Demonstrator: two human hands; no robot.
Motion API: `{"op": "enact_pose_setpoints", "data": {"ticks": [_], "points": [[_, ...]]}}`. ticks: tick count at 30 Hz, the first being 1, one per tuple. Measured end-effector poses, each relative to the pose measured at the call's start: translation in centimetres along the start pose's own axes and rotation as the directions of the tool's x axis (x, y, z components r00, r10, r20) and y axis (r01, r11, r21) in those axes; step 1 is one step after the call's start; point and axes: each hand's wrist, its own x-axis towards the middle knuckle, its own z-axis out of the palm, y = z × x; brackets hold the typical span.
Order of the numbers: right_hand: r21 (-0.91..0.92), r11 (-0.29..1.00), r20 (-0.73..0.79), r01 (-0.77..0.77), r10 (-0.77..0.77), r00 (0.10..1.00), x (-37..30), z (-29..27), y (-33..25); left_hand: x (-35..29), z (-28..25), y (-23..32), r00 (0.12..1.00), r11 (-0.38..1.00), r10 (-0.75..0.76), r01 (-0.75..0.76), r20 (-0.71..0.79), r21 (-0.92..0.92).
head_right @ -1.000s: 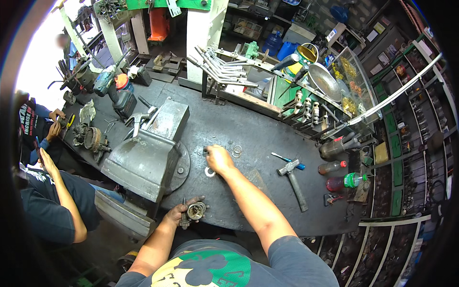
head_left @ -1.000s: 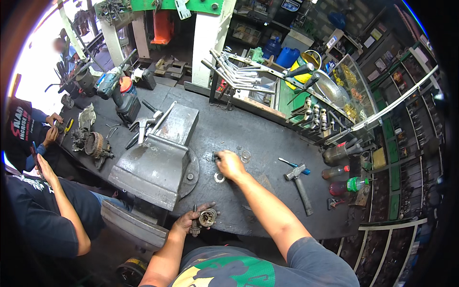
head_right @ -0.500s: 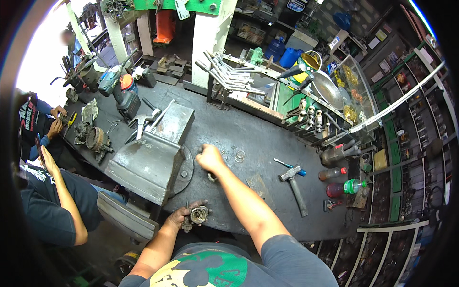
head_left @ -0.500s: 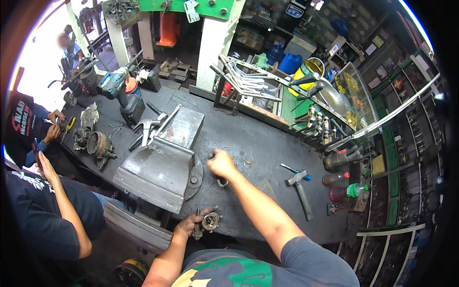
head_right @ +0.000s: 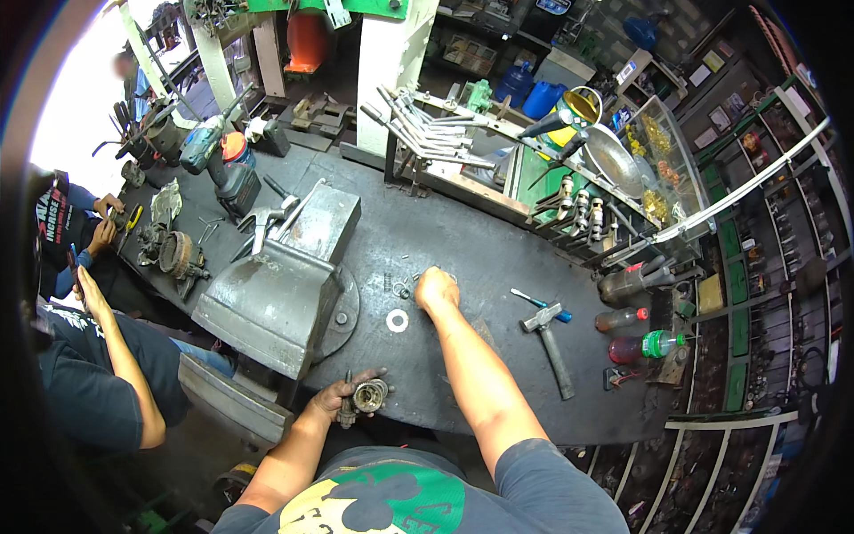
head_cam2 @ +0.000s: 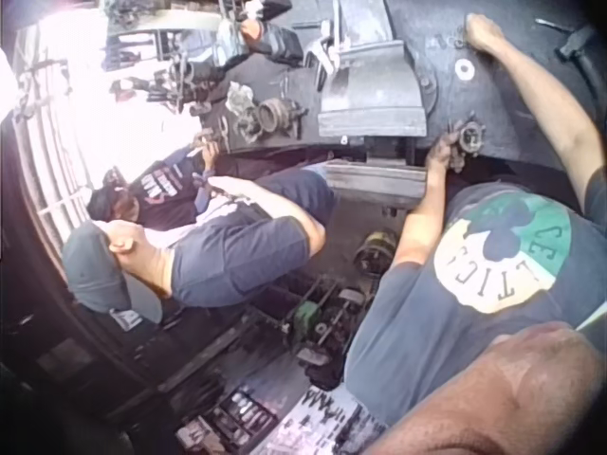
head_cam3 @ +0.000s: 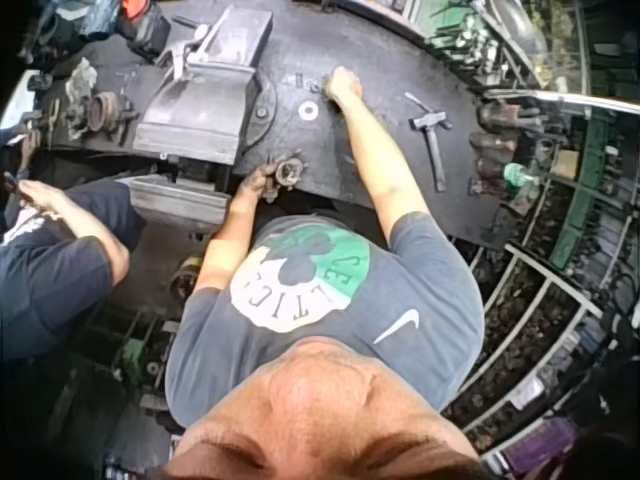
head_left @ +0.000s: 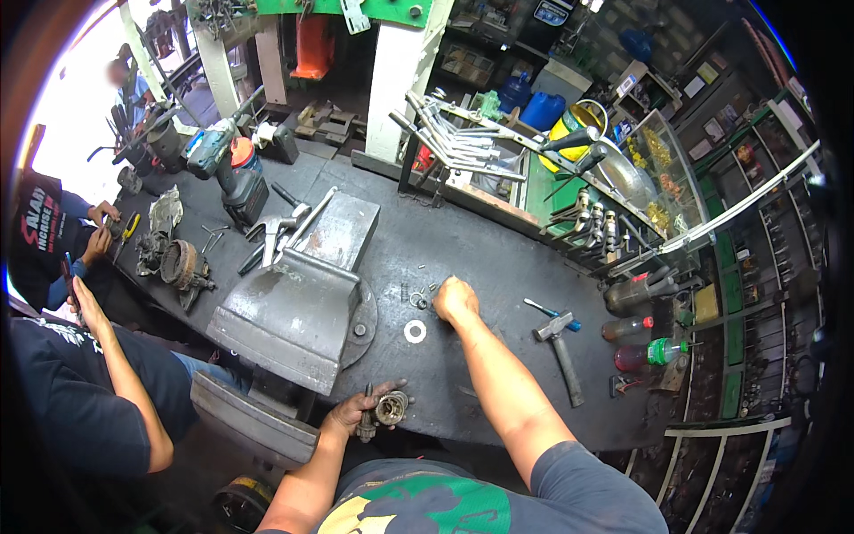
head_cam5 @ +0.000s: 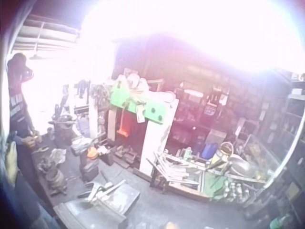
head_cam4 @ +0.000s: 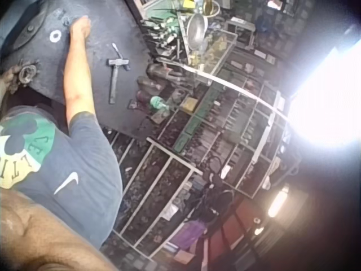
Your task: The person handles small mechanical parts on a workbench, picking up and placing bearings and washers. They use a hammer and punch to adjust components, then move to a metal sink area to place parts into a tray.
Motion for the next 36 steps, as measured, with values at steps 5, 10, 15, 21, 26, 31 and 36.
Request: {"op": "enact_pose_setpoints", "data": {"ticks": [5, 10, 15, 21, 26, 31, 36], "points": [[-0.038, 0.996, 0.054, 0.077, -0.075, 0.996, -1.8, -2.0, -1.8, 0.0, 0.7, 0.4, 1.0, 1.0, 0.01, -0.01, -0.001, -0.003], [0.977, 0.111, 0.205, -0.181, -0.269, 0.941, 2.6, 0.8, 4.9, 0.5, -0.2, -0.2, 0.999, 0.999, 0.028, -0.027, 0.026, -0.037], [0.944, 0.32, 0.178, -0.077, -0.301, 0.937, 2.3, -1.6, 3.8, 0.3, -0.4, -0.3, 1.0, 0.999, 0.003, -0.003, -0.001, -0.054], [0.949, 0.152, 0.314, -0.275, -0.471, 0.824, 3.2, -1.7, 2.0, 0.1, 0.5, -0.1, 1.0, 0.999, 0.027, -0.027, -0.009, -0.042], [0.34, 0.886, 0.114, 0.315, -0.371, 0.922, 0.3, -4.9, -0.3, -0.1, 0.7, 0.1, 0.999, 0.998, 0.036, -0.037, -0.008, -0.051], [-0.135, 0.843, 0.123, 0.521, -0.507, 0.853, 2.4, -3.2, 1.0, 0.3, 0.5, 0.0, 1.0, 0.997, 0.015, -0.015, -0.002, -0.071], [-0.264, 0.804, 0.278, 0.533, -0.465, 0.84, 2.8, -3.8, -0.9, 0.1, -0.3, -0.4, 1.0, 0.995, 0.003, -0.005, -0.016, -0.096]]}}
